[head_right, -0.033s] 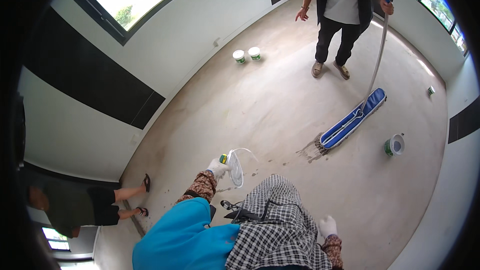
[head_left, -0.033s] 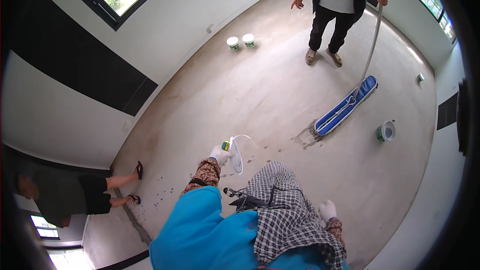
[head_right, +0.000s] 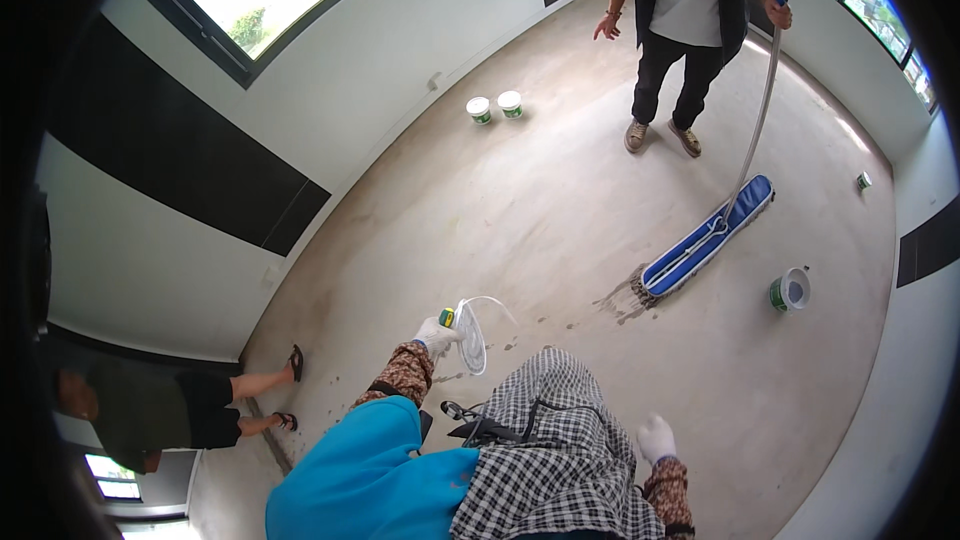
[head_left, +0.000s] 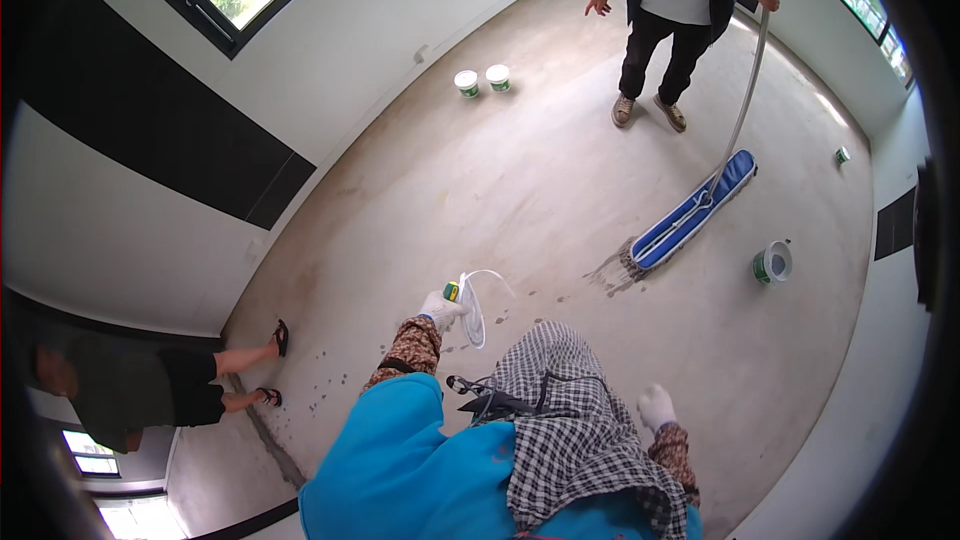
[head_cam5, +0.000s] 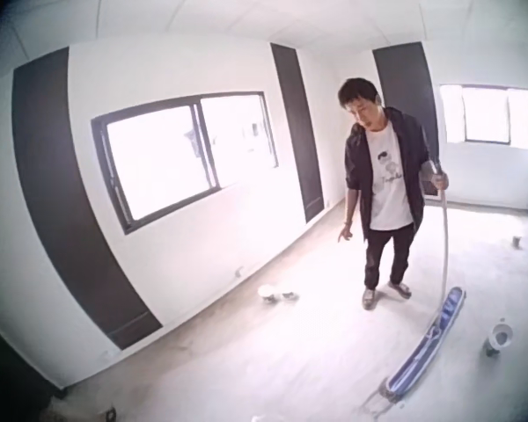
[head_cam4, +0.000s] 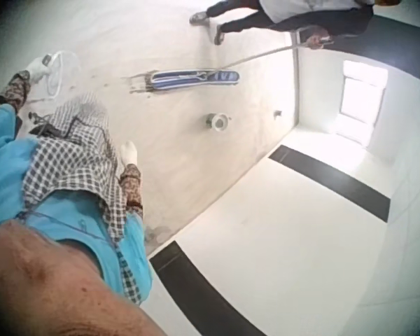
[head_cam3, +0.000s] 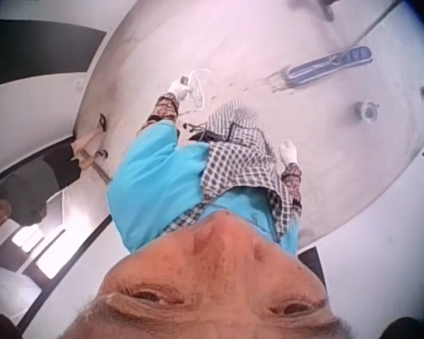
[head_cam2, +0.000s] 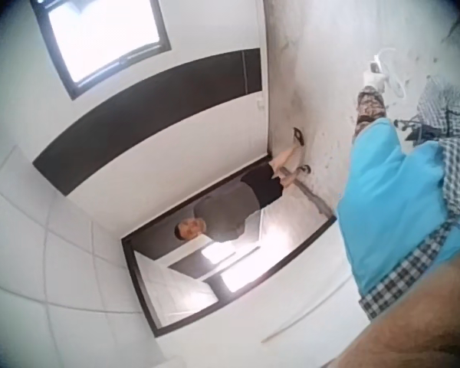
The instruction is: Applying floor sealant with a roller and performing window maintenance with a screwdriver.
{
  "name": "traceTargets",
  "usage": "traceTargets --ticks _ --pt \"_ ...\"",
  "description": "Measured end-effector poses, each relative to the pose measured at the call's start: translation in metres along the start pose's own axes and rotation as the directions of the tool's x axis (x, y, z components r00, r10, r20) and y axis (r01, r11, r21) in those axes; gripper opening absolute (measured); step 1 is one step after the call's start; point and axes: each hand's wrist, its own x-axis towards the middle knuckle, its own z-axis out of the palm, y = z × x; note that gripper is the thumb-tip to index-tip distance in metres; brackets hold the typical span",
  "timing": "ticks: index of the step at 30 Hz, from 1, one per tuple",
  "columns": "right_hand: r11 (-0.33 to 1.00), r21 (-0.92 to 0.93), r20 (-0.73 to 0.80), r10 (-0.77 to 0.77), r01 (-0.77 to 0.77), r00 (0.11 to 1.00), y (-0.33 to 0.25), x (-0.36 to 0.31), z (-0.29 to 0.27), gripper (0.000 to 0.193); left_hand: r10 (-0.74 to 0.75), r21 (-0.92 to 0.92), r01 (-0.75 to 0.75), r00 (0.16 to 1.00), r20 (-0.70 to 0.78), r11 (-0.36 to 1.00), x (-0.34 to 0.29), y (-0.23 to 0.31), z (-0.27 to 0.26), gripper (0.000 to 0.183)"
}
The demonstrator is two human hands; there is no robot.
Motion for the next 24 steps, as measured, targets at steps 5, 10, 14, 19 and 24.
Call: traceTargets --ticks 5,10,14,19,24 --pt "0.817 -0.337 0.207 -0.42 0.468 0.884 -0.238 0.063 -0.038 0.064 -0.064 -0.102 0.061 0.998 -0.024 0.993 -0.02 0.002 0.001 0.026" --pt "0.678 -0.259 0.232 -0.648 0.688 0.726 -0.435 0.064 -0.021 0.06 -0.084 -0.125 0.072 0.992 -0.089 0.99 -0.018 -0.061 -0.01 0.029" --pt "0.643 -0.155 0.152 -0.735 0.75 0.661 -0.425 0.086 0.033 0.06 -0.152 -0.192 0.127 0.981 -0.121 0.973 -0.034 -0.115 -0.019 0.028" --pt "0.668 -0.412 0.337 -0.521 0.62 0.785 -0.281 0.098 0.058 0.045 -0.238 -0.224 0.21 0.966 -0.103 0.952 -0.038 -0.155 -0.021 0.027" --pt "0.894 -0.431 0.281 0.004 0.122 0.96 -0.1 0.079 0.026 0.031 -0.168 -0.156 0.154 0.983 -0.079 0.976 -0.007 -0.146 -0.007 0.026"
